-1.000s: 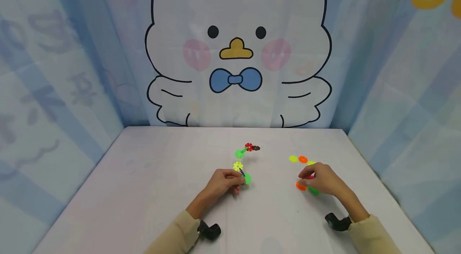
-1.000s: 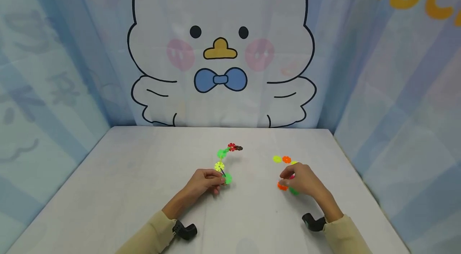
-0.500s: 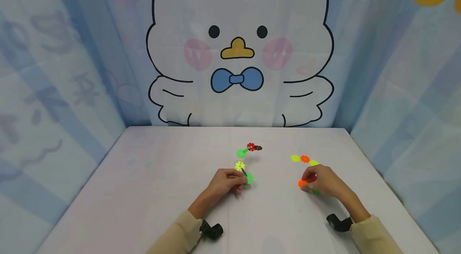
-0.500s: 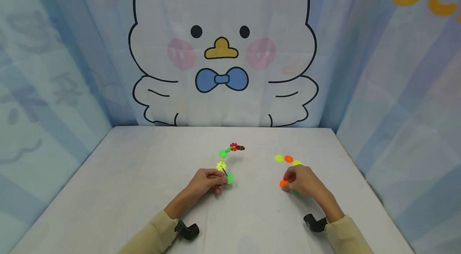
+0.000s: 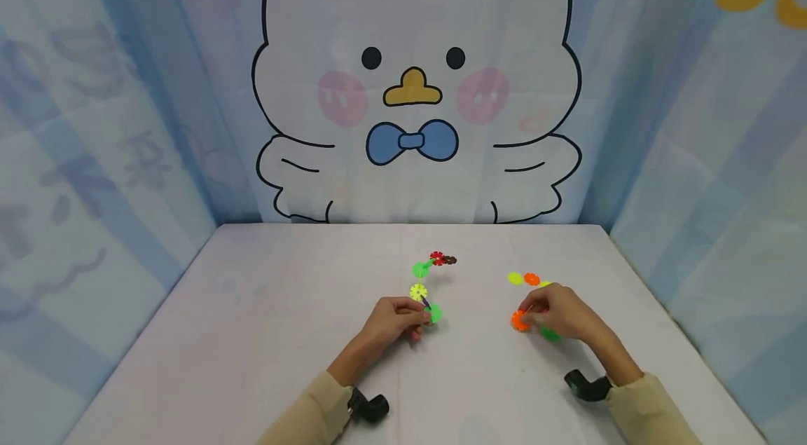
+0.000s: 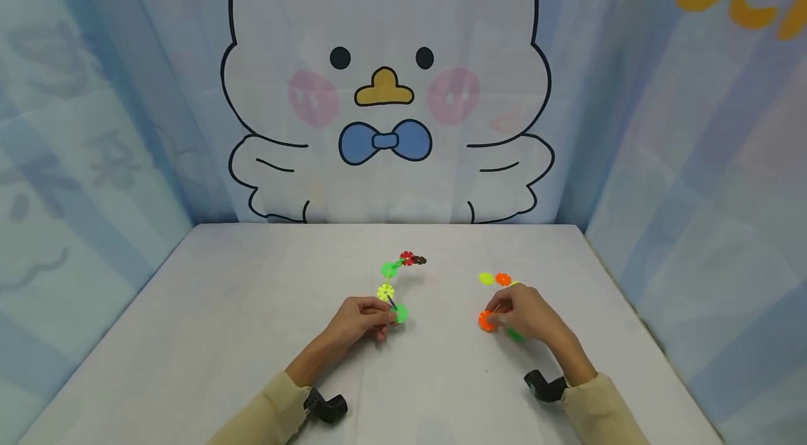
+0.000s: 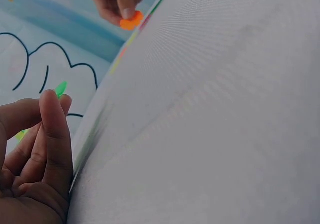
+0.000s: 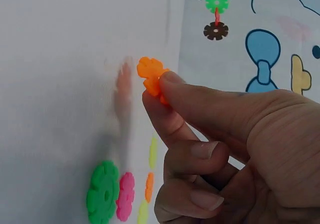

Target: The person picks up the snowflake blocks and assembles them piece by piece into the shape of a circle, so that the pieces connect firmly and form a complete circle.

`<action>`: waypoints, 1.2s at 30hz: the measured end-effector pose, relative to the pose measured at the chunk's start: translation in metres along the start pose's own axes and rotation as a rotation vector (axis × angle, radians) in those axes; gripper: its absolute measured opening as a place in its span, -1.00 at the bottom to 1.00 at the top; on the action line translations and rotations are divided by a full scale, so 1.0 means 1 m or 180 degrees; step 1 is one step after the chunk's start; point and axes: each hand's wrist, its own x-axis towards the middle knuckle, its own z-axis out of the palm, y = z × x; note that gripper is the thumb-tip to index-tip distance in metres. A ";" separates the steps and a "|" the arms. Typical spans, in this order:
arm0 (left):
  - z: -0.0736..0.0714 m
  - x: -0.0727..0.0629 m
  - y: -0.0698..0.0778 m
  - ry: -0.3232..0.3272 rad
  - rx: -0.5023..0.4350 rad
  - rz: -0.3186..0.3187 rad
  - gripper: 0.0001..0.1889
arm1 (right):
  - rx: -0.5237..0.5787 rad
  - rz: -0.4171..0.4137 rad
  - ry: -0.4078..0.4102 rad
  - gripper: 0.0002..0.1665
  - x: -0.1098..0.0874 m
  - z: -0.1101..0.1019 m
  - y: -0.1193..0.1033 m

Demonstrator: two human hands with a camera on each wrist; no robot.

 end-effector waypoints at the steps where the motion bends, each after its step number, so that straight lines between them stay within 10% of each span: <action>1: 0.000 0.000 0.000 0.0000 0.0004 0.0011 -0.77 | 0.0084 -0.0014 -0.0029 -0.93 0.002 0.002 -0.001; 13: 0.002 0.001 0.002 0.0030 0.0031 -0.0005 -0.77 | 0.1205 0.0215 -0.0451 -0.80 0.041 0.030 -0.046; 36: 0.004 -0.002 0.002 0.0063 -0.0033 0.0098 -0.73 | 0.1114 -0.0251 -0.0344 -0.83 0.054 0.057 -0.067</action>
